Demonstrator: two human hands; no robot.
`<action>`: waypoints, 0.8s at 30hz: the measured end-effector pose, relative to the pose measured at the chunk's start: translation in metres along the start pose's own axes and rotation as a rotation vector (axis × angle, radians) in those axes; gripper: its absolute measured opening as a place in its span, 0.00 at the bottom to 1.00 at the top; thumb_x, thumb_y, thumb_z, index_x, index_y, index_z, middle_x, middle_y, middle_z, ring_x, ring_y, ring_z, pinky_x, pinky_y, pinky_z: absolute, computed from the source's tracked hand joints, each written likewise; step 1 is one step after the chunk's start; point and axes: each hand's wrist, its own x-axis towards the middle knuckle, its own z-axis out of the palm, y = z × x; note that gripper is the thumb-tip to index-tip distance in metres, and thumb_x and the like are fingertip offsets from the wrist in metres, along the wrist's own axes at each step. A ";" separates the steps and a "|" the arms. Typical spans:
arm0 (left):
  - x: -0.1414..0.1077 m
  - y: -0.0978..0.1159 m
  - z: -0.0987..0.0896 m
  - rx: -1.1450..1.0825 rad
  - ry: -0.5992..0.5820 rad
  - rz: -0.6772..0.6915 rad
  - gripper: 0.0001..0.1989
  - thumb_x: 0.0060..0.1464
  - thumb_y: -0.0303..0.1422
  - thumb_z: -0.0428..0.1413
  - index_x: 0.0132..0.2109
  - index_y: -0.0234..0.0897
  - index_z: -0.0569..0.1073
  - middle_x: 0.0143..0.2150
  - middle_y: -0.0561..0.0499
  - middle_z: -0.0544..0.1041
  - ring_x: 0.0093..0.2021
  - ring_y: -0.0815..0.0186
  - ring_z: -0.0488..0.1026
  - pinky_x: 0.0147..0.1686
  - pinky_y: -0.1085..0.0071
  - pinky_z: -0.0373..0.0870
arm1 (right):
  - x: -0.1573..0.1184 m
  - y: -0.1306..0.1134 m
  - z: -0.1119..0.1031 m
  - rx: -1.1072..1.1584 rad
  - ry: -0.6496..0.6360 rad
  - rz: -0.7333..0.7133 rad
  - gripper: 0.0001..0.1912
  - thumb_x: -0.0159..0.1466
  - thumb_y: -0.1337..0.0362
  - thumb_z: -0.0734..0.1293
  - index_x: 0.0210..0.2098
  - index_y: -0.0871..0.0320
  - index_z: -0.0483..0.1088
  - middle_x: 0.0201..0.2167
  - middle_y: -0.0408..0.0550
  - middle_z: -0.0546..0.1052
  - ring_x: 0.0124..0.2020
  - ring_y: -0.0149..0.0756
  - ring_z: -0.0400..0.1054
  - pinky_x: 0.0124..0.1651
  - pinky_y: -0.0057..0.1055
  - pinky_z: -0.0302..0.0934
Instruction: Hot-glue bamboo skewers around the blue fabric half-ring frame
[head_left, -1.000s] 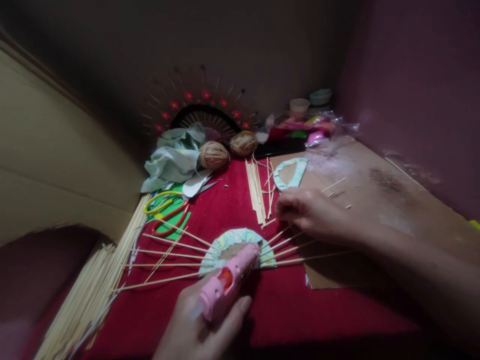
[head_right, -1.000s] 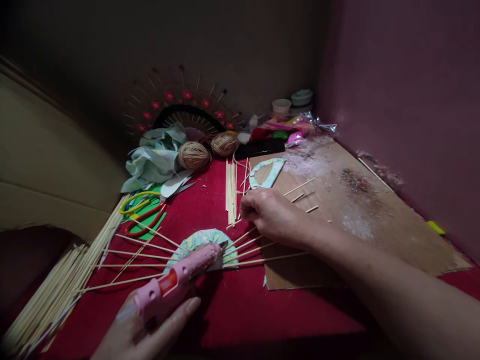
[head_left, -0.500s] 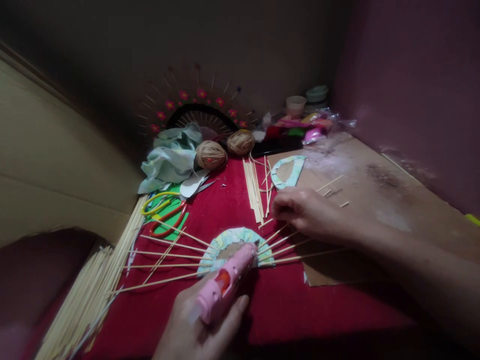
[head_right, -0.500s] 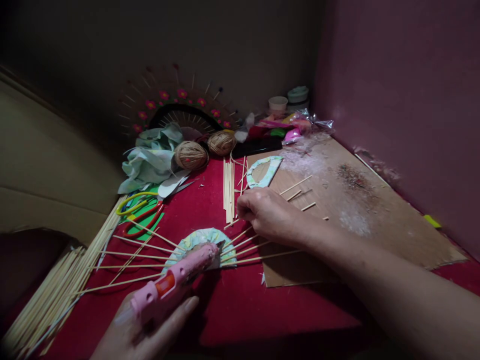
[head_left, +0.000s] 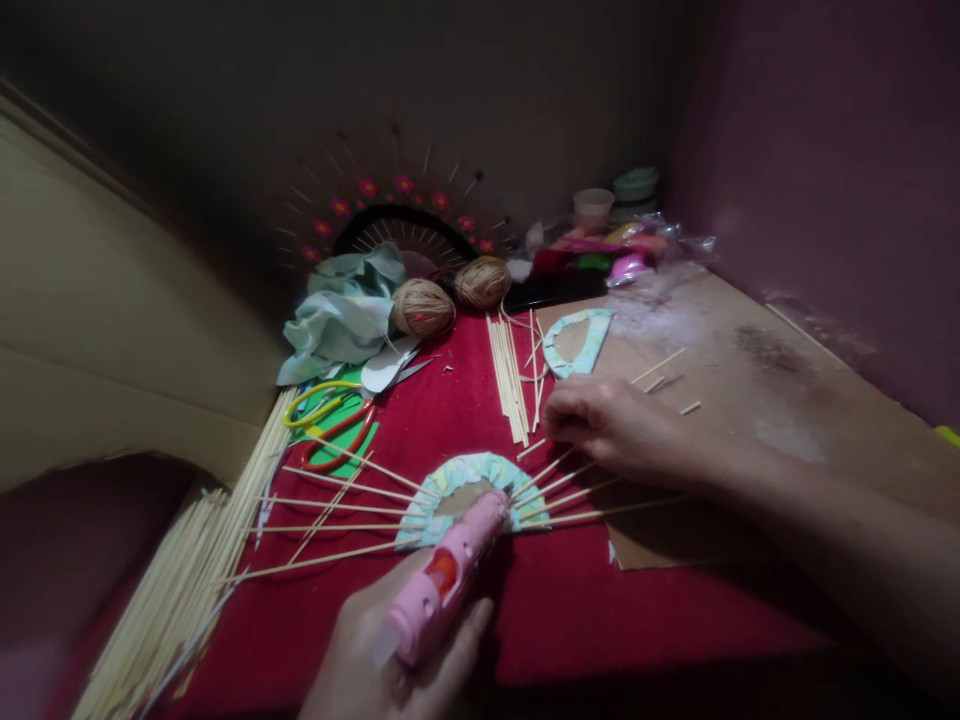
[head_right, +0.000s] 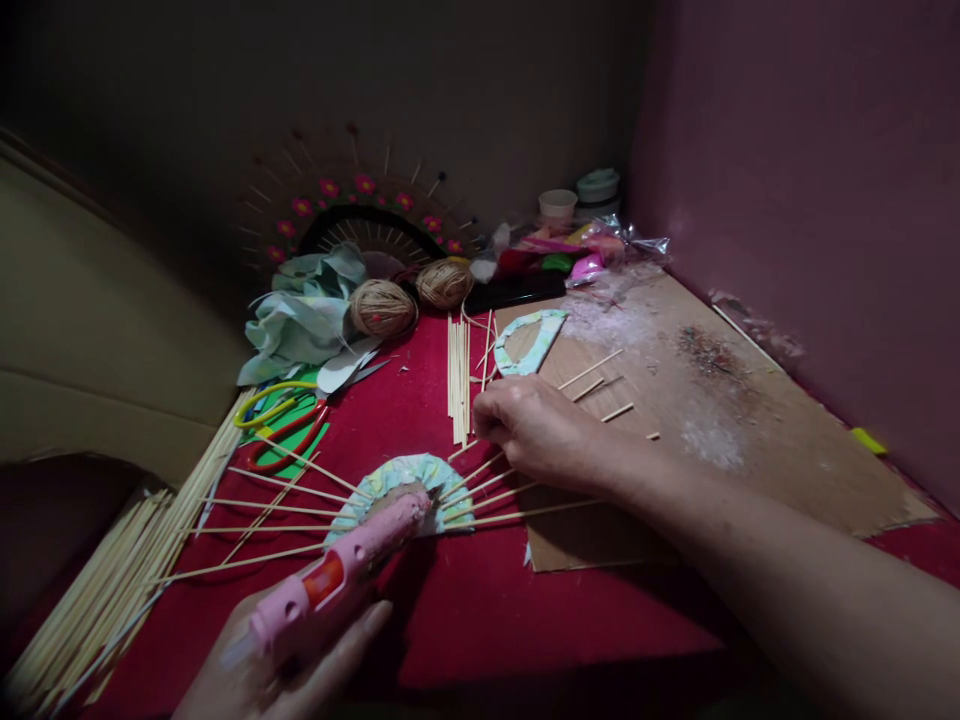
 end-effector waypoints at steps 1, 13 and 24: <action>-0.001 0.000 0.000 -0.001 -0.004 -0.002 0.27 0.63 0.40 0.52 0.68 0.48 0.61 0.67 0.52 0.66 0.67 0.61 0.62 0.64 0.64 0.58 | 0.000 0.000 0.000 0.005 -0.003 -0.003 0.12 0.56 0.81 0.64 0.24 0.59 0.69 0.26 0.43 0.73 0.29 0.30 0.65 0.34 0.26 0.58; -0.007 -0.010 0.001 0.107 0.084 0.093 0.25 0.63 0.36 0.53 0.66 0.43 0.65 0.63 0.48 0.72 0.61 0.58 0.70 0.60 0.68 0.66 | -0.001 0.002 0.003 -0.001 -0.007 -0.043 0.12 0.56 0.82 0.65 0.24 0.60 0.68 0.26 0.45 0.73 0.30 0.32 0.65 0.35 0.28 0.58; -0.012 -0.007 -0.002 -0.028 0.206 0.075 0.25 0.61 0.35 0.55 0.64 0.53 0.66 0.63 0.58 0.70 0.62 0.60 0.67 0.57 0.70 0.67 | -0.001 -0.002 0.011 0.045 -0.028 -0.097 0.12 0.59 0.81 0.64 0.25 0.61 0.70 0.30 0.45 0.70 0.31 0.31 0.64 0.34 0.28 0.57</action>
